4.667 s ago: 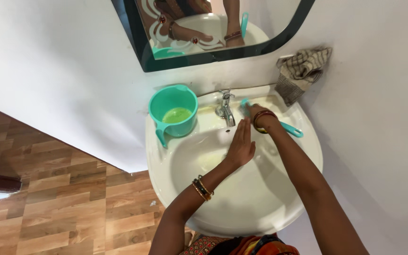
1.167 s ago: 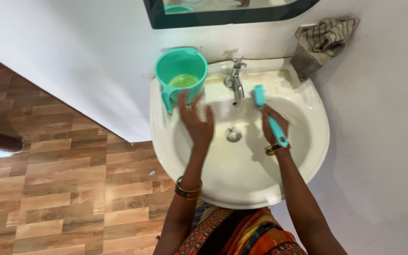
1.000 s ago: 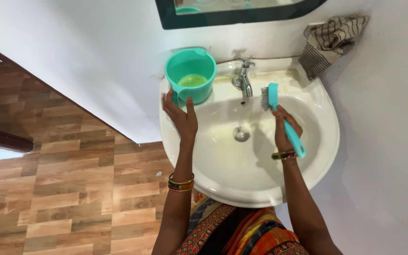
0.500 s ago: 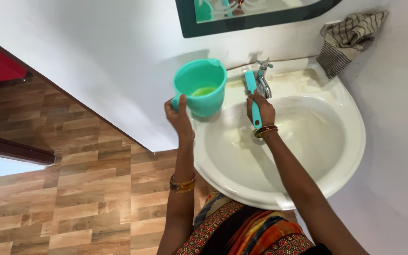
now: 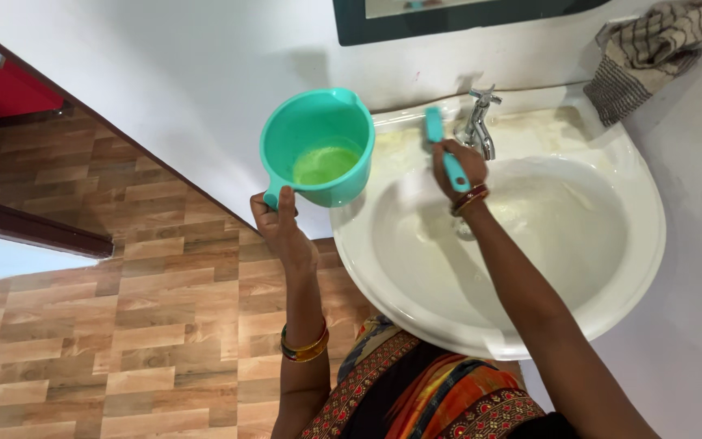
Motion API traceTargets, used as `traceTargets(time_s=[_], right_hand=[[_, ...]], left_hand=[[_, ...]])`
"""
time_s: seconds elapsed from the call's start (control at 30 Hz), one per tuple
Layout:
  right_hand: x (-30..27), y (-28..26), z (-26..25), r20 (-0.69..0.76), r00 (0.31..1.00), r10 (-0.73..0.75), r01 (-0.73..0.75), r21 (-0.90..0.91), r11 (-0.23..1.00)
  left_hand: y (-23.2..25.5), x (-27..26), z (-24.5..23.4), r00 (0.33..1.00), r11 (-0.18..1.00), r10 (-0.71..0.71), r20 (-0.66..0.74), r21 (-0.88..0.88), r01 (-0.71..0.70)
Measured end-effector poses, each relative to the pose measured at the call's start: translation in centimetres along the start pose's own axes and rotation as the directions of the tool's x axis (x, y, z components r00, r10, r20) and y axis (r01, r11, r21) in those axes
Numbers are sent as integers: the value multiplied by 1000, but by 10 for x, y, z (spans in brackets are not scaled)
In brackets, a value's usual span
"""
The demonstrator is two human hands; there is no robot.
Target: The person scrubs a white bathroom sink using a blue scrub brush and a green liquid cleaning solution. They repeatedly scrub the basin and faucet area, rinse the brush under running water, and wash their hands during the process.
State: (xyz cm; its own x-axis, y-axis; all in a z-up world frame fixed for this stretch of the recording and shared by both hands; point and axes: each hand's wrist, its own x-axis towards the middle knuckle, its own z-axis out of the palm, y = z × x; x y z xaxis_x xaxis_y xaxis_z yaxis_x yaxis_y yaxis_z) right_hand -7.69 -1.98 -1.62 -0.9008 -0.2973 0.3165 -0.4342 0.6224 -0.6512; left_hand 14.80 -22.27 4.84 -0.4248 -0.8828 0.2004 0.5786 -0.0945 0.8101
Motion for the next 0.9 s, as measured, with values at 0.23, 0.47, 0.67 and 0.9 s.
traceTargets(time_s=[0.23, 0.47, 0.67, 0.9], right_hand=[[-61, -35, 45, 40, 971, -236, 226, 169, 959], [-10, -43, 48, -74, 916, -394, 398, 69, 915], [-18, 3, 40, -12, 930, -367, 366, -36, 930], [-19, 8, 5, -75, 916, -394, 387, -96, 917]], left_hand=[[-13, 0, 14, 1000, 1000, 0, 29, 8, 0], [-22, -6, 28, 998, 1000, -27, 63, -3, 27], [-19, 5, 23, 996, 1000, 0, 89, 19, -2], [-29, 7, 43, 998, 999, -29, 56, 29, 27]])
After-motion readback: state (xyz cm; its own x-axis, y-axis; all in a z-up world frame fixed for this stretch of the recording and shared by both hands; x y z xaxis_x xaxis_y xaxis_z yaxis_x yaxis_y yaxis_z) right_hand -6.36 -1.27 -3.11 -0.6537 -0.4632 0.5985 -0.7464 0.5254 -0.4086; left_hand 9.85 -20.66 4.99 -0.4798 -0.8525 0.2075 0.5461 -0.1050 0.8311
